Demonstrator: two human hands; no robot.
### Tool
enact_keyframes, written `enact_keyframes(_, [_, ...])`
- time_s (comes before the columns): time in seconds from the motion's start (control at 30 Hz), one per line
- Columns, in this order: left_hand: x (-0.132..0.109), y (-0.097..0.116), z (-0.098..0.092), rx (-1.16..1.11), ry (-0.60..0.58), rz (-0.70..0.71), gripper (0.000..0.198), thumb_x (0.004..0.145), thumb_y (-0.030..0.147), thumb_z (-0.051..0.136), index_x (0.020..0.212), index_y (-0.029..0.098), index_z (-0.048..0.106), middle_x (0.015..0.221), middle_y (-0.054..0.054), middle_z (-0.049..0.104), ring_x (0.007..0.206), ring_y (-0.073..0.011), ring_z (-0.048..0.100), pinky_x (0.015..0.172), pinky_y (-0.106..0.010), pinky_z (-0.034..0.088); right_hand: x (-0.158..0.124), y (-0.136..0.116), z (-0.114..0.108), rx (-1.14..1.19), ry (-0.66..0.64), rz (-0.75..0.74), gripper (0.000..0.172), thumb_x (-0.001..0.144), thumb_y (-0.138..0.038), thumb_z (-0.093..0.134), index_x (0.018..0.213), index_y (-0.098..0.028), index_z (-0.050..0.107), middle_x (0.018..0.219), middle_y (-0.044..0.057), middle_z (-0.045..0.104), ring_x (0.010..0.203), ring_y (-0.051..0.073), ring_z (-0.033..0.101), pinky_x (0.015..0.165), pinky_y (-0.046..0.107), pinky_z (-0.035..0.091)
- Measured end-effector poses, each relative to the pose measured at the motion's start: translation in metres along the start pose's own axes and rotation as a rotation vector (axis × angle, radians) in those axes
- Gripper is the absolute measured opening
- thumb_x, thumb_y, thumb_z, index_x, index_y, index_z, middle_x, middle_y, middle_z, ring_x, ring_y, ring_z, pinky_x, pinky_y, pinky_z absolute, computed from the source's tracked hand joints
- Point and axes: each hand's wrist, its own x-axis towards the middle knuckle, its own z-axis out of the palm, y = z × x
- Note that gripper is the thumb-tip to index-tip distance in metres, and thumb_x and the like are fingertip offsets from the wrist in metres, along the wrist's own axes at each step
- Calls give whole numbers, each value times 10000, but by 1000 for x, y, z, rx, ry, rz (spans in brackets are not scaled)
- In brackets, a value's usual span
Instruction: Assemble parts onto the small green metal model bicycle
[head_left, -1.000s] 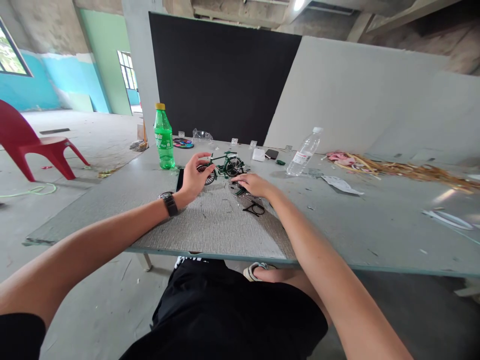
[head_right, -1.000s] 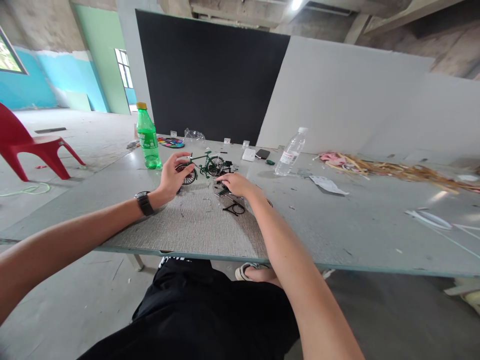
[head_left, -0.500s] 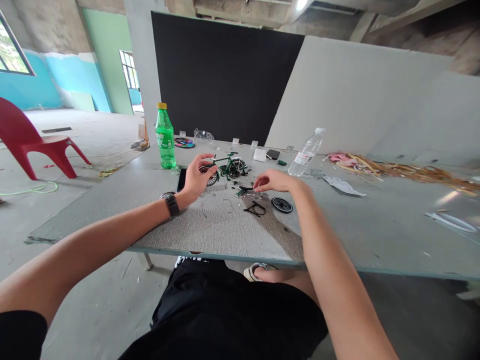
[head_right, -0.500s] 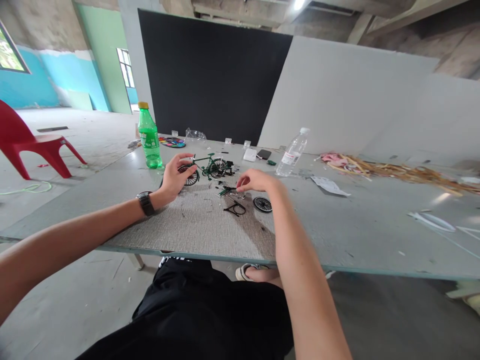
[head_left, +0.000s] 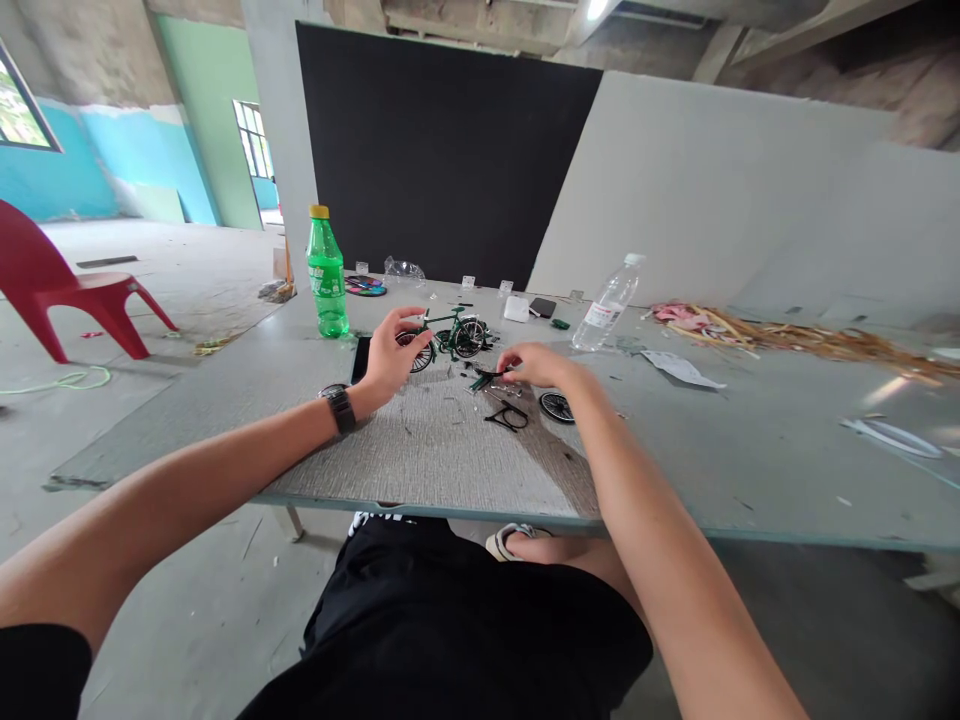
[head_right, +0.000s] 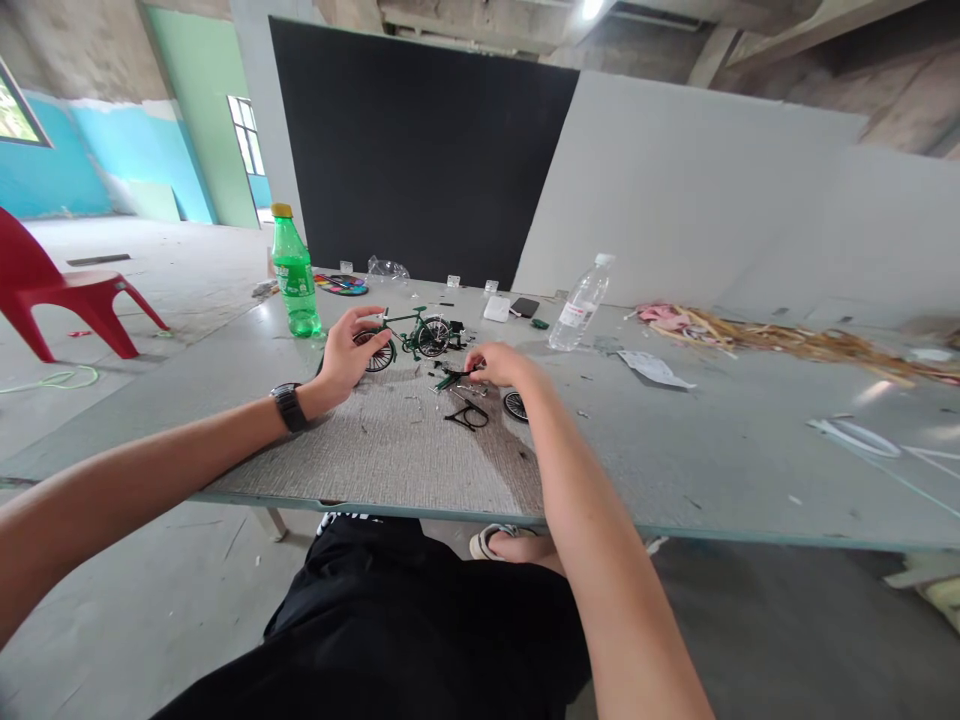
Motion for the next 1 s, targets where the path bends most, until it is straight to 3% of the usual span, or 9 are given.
enact_keyframes(0.13, [7, 5, -4, 0, 59, 22, 307, 822, 148, 730, 1108, 220, 645, 925, -25, 681, 807, -123, 645, 758, -270, 532, -2, 8, -4, 0, 110, 23, 164, 821, -287, 684, 965, -227, 734, 1039, 84, 754, 928, 251, 693, 829, 386, 521])
enact_keyframes(0.37, [23, 2, -14, 5, 176, 106, 301, 820, 108, 708, 1077, 232, 613, 983, -28, 666, 884, -132, 643, 748, -255, 527, -4, 7, -5, -3, 31, 40, 131, 793, -281, 693, 905, -237, 744, 975, 65, 762, 928, 252, 697, 806, 373, 516])
enact_keyframes(0.53, [20, 0, -11, -2, 152, 63, 292, 814, 110, 710, 1065, 228, 619, 977, -28, 663, 866, -129, 637, 750, -255, 525, -8, -1, -7, 12, 36, 45, 138, 810, -298, 679, 914, -235, 744, 1019, 77, 751, 962, 261, 686, 812, 385, 506])
enact_keyframes(0.67, [16, 2, -9, 4, 134, 49, 299, 825, 130, 708, 1094, 228, 622, 941, -26, 663, 862, -131, 639, 754, -255, 522, -10, -14, -7, 34, 93, -71, 197, 830, -374, 683, 972, -256, 753, 1120, 86, 724, 1082, 285, 649, 862, 410, 500])
enact_keyframes(0.87, [12, 5, -7, 22, 93, 55, 304, 824, 127, 709, 1101, 220, 624, 937, -21, 669, 854, -128, 642, 768, -257, 519, -7, -23, 2, 89, -52, -194, 379, 783, -502, 739, 1104, -300, 736, 1258, 60, 692, 1107, 286, 645, 888, 410, 511])
enact_keyframes(1.0, [8, 2, -5, 28, 55, 41, 304, 822, 134, 723, 1099, 216, 631, 911, -19, 679, 824, -125, 643, 776, -268, 518, -3, -11, 3, 45, -43, -97, 379, 759, -437, 763, 1103, -281, 738, 1252, 71, 700, 1110, 302, 654, 901, 418, 515])
